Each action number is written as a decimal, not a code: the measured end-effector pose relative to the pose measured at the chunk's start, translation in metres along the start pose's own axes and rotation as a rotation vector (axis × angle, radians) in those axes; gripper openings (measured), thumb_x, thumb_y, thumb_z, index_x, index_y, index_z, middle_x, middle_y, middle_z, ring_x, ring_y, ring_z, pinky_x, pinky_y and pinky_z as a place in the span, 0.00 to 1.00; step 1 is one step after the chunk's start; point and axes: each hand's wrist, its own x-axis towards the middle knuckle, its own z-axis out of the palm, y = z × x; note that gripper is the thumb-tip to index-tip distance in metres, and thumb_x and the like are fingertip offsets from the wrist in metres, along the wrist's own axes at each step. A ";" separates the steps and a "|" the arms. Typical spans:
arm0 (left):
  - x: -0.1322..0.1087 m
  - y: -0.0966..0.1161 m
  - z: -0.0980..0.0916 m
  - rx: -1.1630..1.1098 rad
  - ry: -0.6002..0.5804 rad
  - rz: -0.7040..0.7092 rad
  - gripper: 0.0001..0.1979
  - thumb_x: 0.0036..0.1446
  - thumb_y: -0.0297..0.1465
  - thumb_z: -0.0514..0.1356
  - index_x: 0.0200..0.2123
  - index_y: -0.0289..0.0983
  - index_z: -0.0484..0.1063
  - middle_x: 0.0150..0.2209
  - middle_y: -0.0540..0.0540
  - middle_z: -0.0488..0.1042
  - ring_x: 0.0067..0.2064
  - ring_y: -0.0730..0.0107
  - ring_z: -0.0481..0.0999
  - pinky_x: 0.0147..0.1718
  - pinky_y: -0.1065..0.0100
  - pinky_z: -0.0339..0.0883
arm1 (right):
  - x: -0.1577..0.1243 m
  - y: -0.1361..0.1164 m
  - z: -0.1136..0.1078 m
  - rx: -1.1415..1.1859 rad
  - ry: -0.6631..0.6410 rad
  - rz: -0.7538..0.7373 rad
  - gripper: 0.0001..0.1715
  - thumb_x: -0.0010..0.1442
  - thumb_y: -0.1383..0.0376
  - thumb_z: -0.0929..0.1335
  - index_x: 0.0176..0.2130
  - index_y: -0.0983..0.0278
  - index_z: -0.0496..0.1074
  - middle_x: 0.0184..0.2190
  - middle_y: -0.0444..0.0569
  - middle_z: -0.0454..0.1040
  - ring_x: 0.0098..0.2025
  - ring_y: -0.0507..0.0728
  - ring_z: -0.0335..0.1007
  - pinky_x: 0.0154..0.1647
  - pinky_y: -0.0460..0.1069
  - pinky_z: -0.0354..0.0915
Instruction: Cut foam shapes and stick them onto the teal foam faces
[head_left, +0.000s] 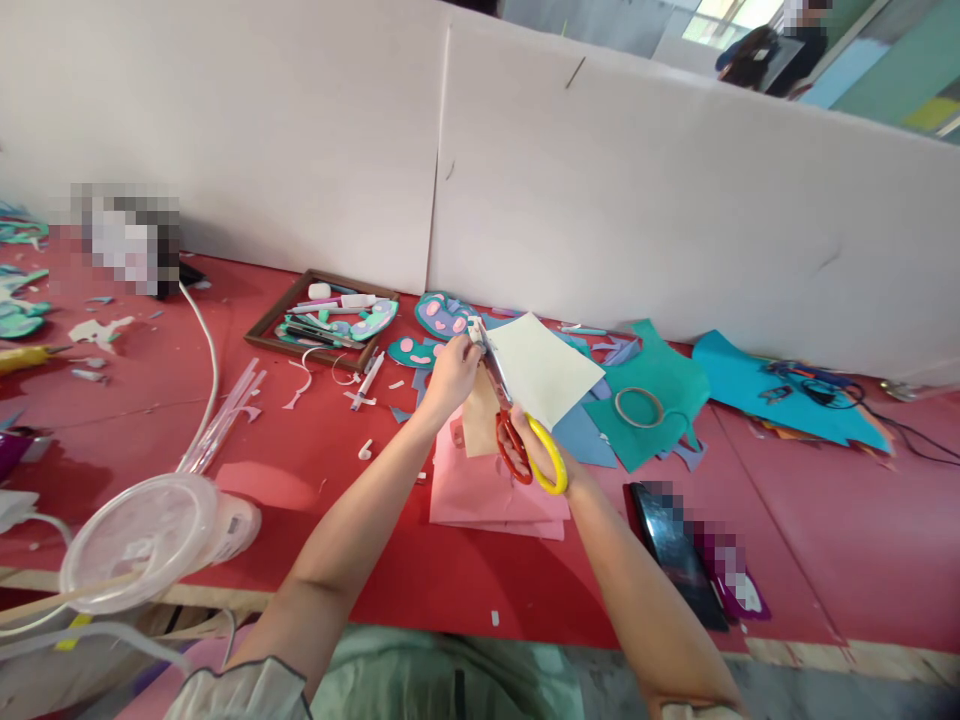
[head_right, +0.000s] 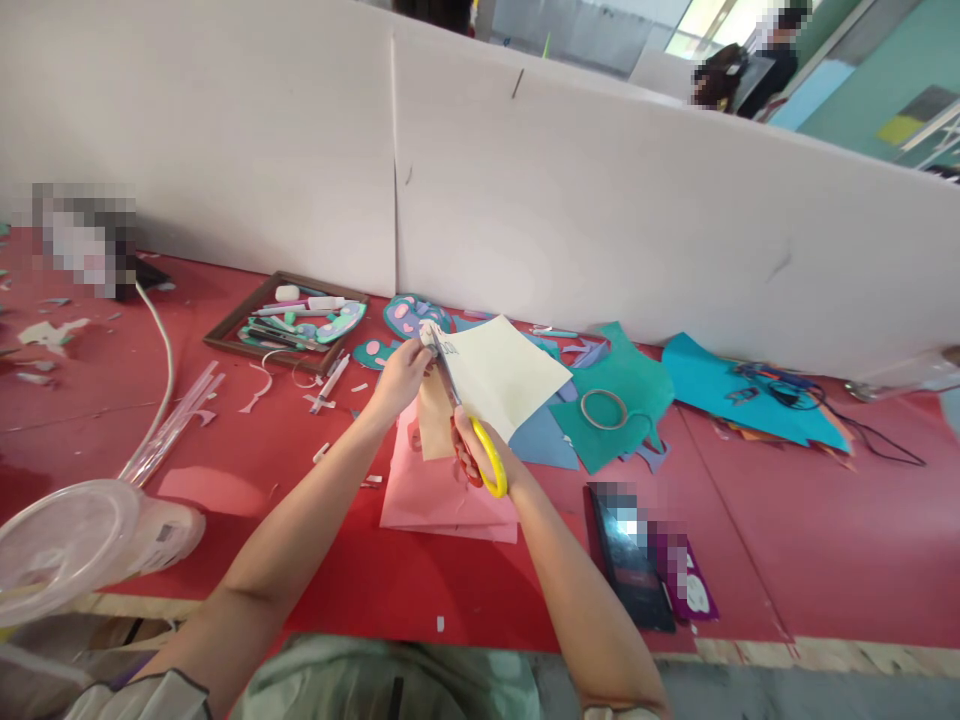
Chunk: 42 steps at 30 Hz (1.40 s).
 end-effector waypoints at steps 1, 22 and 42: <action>0.000 0.001 0.000 -0.014 -0.014 -0.006 0.13 0.56 0.22 0.52 0.20 0.39 0.56 0.22 0.53 0.61 0.27 0.73 0.62 0.30 0.69 0.55 | 0.000 0.000 -0.001 0.022 -0.008 -0.010 0.38 0.51 0.29 0.57 0.24 0.60 0.60 0.12 0.37 0.54 0.11 0.47 0.46 0.10 0.46 0.47; 0.002 0.000 -0.008 -0.180 -0.138 -0.092 0.09 0.52 0.25 0.53 0.21 0.38 0.62 0.22 0.53 0.64 0.27 0.73 0.67 0.32 0.70 0.60 | -0.002 -0.005 -0.004 0.001 0.064 0.067 0.39 0.45 0.29 0.62 0.20 0.61 0.57 0.11 0.34 0.49 0.10 0.44 0.42 0.08 0.42 0.45; 0.004 0.000 -0.025 -0.287 -0.261 -0.103 0.06 0.52 0.28 0.54 0.24 0.36 0.65 0.25 0.51 0.67 0.31 0.73 0.69 0.36 0.69 0.65 | 0.000 0.000 -0.005 -0.078 0.052 0.067 0.38 0.48 0.29 0.60 0.23 0.60 0.56 0.10 0.33 0.49 0.10 0.45 0.43 0.09 0.43 0.44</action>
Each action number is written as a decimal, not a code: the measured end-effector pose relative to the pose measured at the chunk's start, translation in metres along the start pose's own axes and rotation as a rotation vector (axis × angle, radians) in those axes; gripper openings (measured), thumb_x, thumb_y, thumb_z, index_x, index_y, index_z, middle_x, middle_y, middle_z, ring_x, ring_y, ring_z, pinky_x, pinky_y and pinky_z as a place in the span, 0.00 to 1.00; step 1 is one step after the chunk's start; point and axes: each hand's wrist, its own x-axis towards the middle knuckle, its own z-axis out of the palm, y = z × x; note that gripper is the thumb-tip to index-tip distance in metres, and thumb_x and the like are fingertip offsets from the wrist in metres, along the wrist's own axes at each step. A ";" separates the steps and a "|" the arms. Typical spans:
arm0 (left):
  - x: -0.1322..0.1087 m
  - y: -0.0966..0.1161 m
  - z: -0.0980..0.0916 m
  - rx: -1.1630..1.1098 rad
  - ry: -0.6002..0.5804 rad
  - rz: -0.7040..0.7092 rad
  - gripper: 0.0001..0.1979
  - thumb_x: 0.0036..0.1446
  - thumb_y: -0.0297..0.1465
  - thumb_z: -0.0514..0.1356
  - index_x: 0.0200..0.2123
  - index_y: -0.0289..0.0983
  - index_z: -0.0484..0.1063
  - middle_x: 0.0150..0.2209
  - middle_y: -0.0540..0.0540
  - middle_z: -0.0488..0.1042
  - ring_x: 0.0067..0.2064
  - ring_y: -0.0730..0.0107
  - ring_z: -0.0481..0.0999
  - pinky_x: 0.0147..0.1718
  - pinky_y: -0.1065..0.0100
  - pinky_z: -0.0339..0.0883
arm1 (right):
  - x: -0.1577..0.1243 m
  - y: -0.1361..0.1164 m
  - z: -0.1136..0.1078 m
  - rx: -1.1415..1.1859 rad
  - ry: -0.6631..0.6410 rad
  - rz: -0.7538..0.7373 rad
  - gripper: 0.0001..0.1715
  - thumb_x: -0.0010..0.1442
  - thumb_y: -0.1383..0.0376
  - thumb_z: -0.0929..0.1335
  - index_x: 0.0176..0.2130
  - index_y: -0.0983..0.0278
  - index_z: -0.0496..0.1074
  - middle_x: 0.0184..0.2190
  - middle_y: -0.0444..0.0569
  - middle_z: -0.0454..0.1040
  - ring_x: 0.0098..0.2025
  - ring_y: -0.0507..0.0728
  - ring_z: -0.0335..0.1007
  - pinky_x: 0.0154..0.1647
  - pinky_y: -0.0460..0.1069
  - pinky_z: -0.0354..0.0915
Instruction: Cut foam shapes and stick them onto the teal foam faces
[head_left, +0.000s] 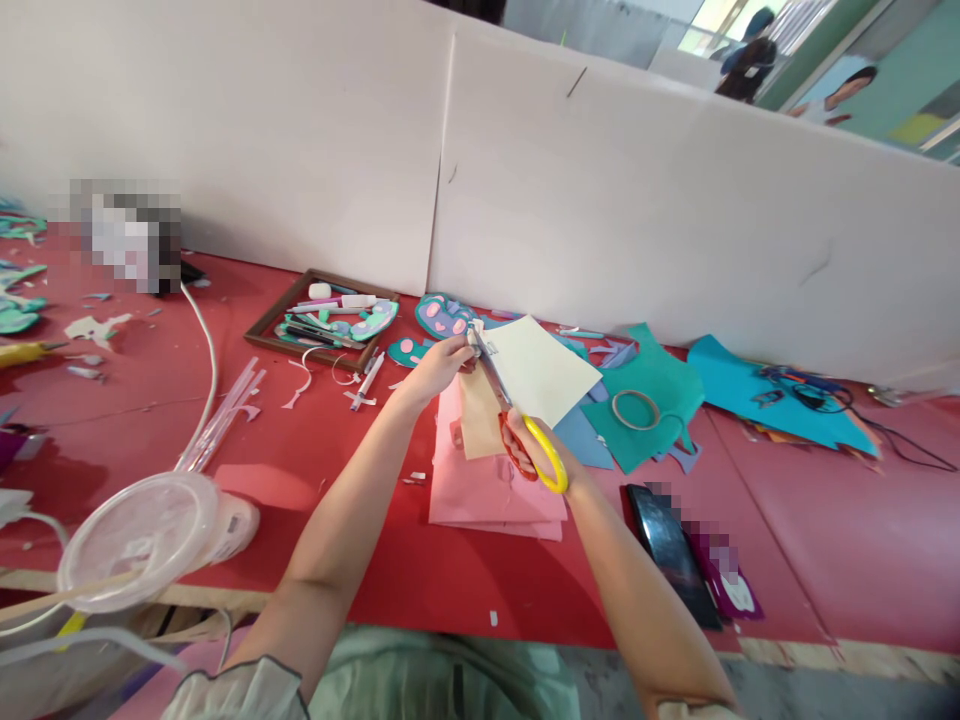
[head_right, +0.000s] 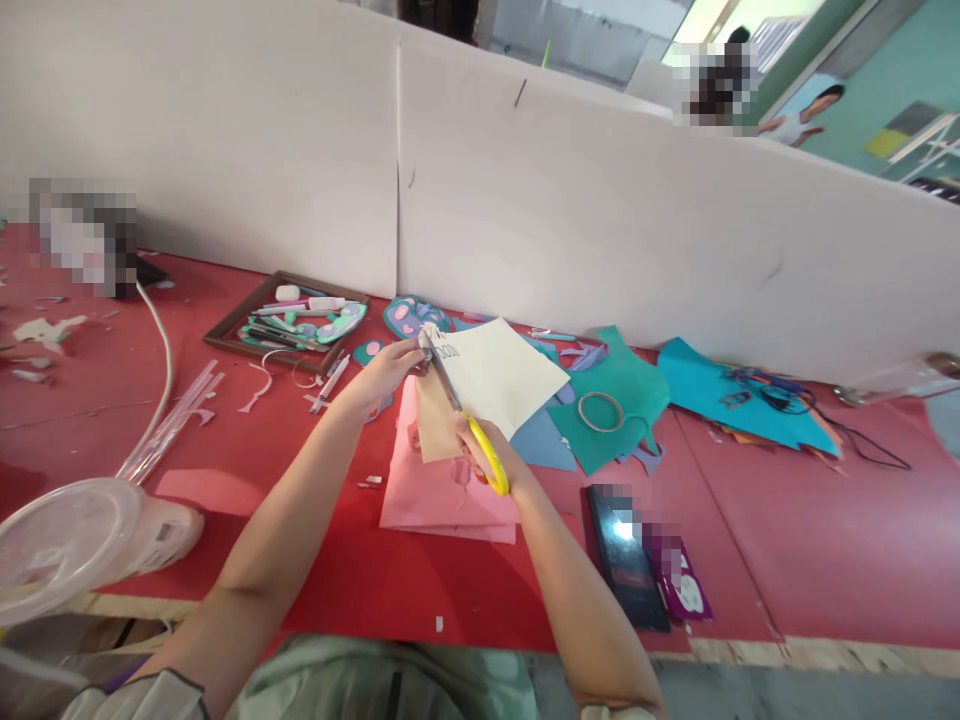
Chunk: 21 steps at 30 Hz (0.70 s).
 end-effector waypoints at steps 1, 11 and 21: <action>0.001 -0.001 0.001 0.007 0.014 0.001 0.06 0.52 0.27 0.53 0.23 0.36 0.65 0.24 0.52 0.67 0.30 0.73 0.68 0.35 0.69 0.64 | 0.001 0.001 0.000 -0.001 -0.010 -0.017 0.38 0.49 0.29 0.59 0.23 0.60 0.57 0.10 0.34 0.49 0.10 0.45 0.44 0.09 0.43 0.44; -0.001 0.000 0.003 0.041 0.013 0.014 0.06 0.49 0.27 0.54 0.21 0.37 0.64 0.21 0.52 0.65 0.26 0.75 0.65 0.29 0.72 0.62 | 0.001 0.001 0.004 0.046 -0.049 -0.084 0.37 0.52 0.30 0.58 0.23 0.60 0.58 0.11 0.35 0.51 0.11 0.46 0.47 0.10 0.43 0.46; -0.004 0.005 0.001 0.040 0.000 -0.002 0.07 0.49 0.26 0.54 0.20 0.37 0.64 0.21 0.52 0.65 0.26 0.75 0.65 0.30 0.71 0.61 | 0.001 -0.001 0.009 -0.002 0.059 -0.022 0.35 0.53 0.33 0.61 0.20 0.60 0.56 0.09 0.37 0.52 0.09 0.47 0.46 0.09 0.44 0.45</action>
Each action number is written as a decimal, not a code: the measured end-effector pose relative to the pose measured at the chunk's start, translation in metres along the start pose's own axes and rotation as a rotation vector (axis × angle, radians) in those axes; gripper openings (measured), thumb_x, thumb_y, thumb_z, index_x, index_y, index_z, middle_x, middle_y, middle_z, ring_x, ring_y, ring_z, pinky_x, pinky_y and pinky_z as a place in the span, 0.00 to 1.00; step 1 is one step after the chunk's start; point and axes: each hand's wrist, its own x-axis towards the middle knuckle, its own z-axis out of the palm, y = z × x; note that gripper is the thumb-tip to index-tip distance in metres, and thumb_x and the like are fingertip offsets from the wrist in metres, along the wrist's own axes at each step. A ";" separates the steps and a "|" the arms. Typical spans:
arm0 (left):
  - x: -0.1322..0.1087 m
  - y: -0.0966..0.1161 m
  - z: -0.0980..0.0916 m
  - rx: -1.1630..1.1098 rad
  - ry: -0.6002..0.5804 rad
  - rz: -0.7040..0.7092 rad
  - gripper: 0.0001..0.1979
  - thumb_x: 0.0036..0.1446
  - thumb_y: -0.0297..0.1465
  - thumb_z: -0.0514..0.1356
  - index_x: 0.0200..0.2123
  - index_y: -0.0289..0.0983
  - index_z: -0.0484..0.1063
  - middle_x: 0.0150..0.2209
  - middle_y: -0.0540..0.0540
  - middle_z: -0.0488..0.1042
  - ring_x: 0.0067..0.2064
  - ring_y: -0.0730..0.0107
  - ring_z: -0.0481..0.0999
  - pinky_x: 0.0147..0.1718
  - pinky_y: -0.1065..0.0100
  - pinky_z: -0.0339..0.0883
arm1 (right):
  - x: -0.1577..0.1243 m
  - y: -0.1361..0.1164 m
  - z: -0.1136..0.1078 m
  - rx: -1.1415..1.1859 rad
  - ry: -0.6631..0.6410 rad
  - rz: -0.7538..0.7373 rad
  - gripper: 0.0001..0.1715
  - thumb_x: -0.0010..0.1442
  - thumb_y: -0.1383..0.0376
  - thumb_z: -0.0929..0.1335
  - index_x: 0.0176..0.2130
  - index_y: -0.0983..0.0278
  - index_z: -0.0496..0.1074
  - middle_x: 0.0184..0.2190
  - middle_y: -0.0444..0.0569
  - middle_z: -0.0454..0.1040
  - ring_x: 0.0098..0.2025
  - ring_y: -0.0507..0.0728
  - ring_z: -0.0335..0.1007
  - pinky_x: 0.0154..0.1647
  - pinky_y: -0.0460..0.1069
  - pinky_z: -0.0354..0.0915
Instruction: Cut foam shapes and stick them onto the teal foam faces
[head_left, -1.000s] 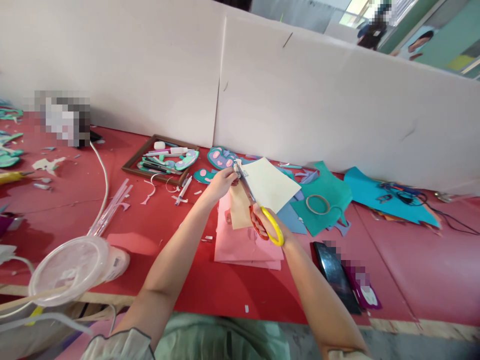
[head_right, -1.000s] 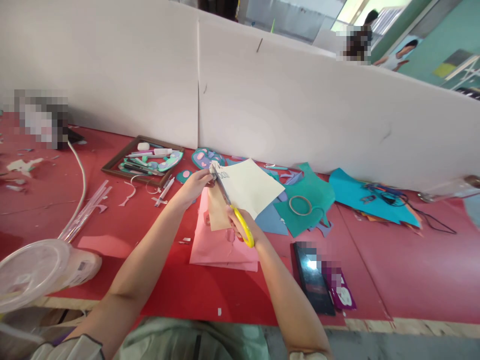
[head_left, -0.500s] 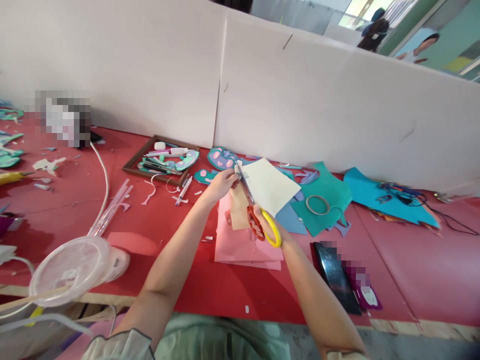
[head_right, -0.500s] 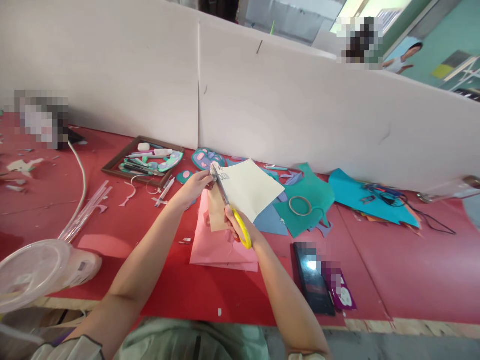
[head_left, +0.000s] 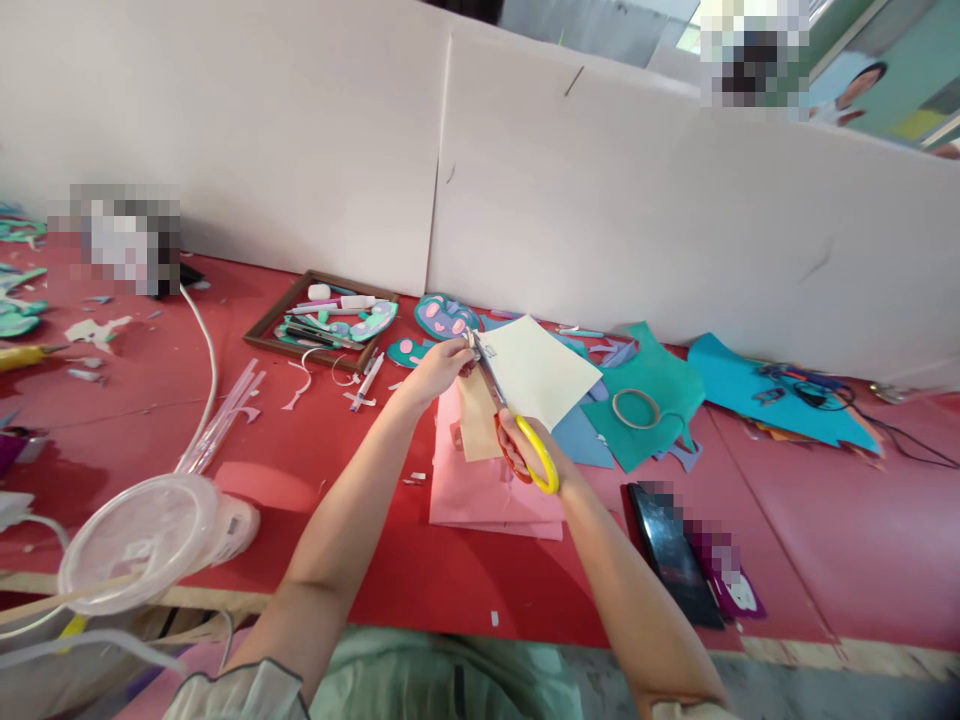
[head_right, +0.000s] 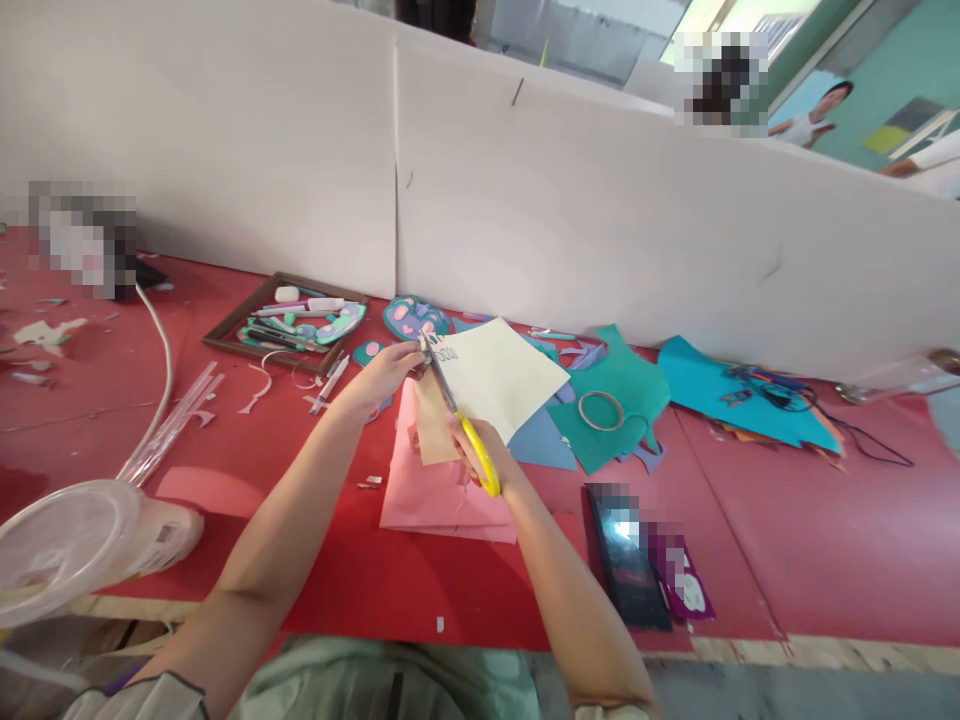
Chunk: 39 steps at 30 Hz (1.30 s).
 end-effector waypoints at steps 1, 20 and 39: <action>0.000 0.000 -0.001 0.007 -0.012 0.000 0.07 0.49 0.26 0.54 0.20 0.37 0.64 0.21 0.52 0.65 0.26 0.75 0.65 0.30 0.71 0.61 | 0.000 0.000 0.000 -0.013 0.008 0.001 0.35 0.52 0.33 0.61 0.20 0.60 0.56 0.09 0.37 0.52 0.10 0.47 0.46 0.09 0.44 0.45; 0.001 -0.002 -0.004 0.074 -0.076 -0.080 0.07 0.51 0.23 0.54 0.23 0.35 0.69 0.22 0.52 0.67 0.27 0.74 0.66 0.30 0.70 0.60 | 0.003 0.004 -0.004 0.078 -0.126 -0.074 0.36 0.54 0.31 0.57 0.27 0.60 0.60 0.11 0.35 0.52 0.11 0.47 0.47 0.11 0.43 0.47; 0.000 0.000 -0.007 0.048 -0.098 -0.016 0.05 0.48 0.29 0.55 0.22 0.36 0.64 0.24 0.52 0.66 0.29 0.74 0.65 0.34 0.68 0.60 | 0.000 -0.001 -0.001 0.165 -0.154 -0.073 0.37 0.53 0.31 0.57 0.23 0.60 0.62 0.09 0.36 0.54 0.10 0.48 0.48 0.11 0.45 0.52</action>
